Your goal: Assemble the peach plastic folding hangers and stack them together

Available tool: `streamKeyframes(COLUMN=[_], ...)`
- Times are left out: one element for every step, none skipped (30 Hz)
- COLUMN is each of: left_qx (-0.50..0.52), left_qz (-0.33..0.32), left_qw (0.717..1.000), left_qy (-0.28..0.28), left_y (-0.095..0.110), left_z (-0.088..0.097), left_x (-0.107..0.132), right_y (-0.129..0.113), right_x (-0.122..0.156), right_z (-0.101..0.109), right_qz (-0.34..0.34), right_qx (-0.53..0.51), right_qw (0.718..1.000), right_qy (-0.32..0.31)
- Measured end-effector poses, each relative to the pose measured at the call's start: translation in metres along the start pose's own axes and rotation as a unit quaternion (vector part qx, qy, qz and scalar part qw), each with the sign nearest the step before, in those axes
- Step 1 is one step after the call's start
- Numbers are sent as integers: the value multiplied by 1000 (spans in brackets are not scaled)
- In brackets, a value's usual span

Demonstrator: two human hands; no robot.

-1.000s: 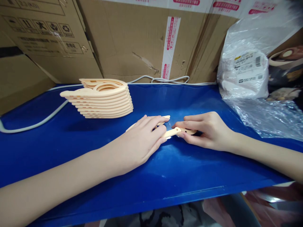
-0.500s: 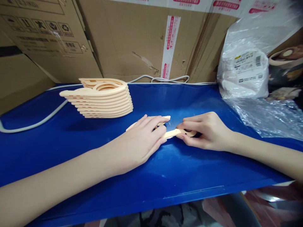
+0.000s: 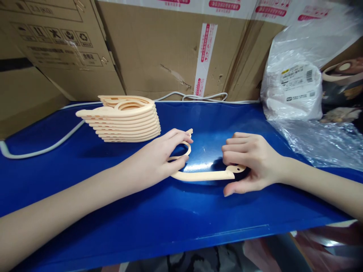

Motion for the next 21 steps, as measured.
streamKeyframes(left_qx=[0, 1, 2, 2, 1, 0, -2, -4, -7, -9, -10, -10, -10, -8, -7, -6, -6, -8, -11, -15, -19], left_qz=[1, 5, 9, 13, 15, 15, 14, 13, 12, 11, 11, 12, 13, 14, 15, 16, 16, 16, 17, 18, 18], left_qw=[1000, 1000, 999, 999, 999, 999, 999, 999, 999, 999, 999, 1000, 1000, 1000, 1000, 1000, 1000, 1000, 1000, 999, 999], left_qy=[14, 26, 33, 38, 40, 40, 37, 34, 32, 30, 28, 27, 27, 27, 27, 26, 26, 25, 24, 22, 22], left_y=[-1, -1, -1, -1, -1, 0, 1, 1, 1, 2, 2, 2, 2, 2, 2, 2, 2, 2, 2, 2, 2], left_z=[0, 1, 1, 2, 3, 3, 4, 5, 5, 6, 6, 7, 7, 8, 8, 8, 8, 9, 9, 9, 9], left_x=[-1, -2, -3, -3, -3, -4, -3, -3, -3, -2, -2, -2, -2, -2, -2, -2, -2, -2, -2, -2, -2], right_y=[0, 1, 1, 2, 2, 3, 3, 4, 4, 4, 4, 5, 5, 5, 5, 6, 6, 7, 8, 8, 9], right_x=[-1, -2, -3, -3, -4, -5, -5, -5, -6, -6, -6, -6, -6, -6, -6, -6, -6, -6, -6, -7, -7], right_z=[0, 1, 1, 2, 2, 3, 4, 4, 4, 5, 5, 5, 6, 7, 7, 8, 9, 9, 10, 10, 10], right_qz=[2, 3, 4, 3, 3, 1, -2, -6, -10, -12, -13, -15, -17, -20, -24, -30, -37, -44, -50, -55, -59], right_qx=[7, 14, 19, 22, 23, 24, 23, 24, 25, 27, 30, 34, 40, 47, 54, 62, 69, 74, 76, 76, 75], right_qw=[1000, 1000, 1000, 1000, 1000, 1000, 1000, 1000, 1000, 1000, 999, 999, 999, 998, 997, 997, 996, 995, 994, 994, 994], right_qy=[-3, -7, -10, -11, -9, -5, 0, 4, 8, 11, 16, 21, 28, 34, 40, 46, 50, 52, 53, 51, 47])
Point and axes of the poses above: each hand's wrist, its own x-axis away from the middle knuckle, its own z-axis out of the back of the hand, y = z × x, the point moved 2 cm from there along -x, towards the middle knuckle, and after that the axes turned 3 degrees about -x, right-handed, at the moved point
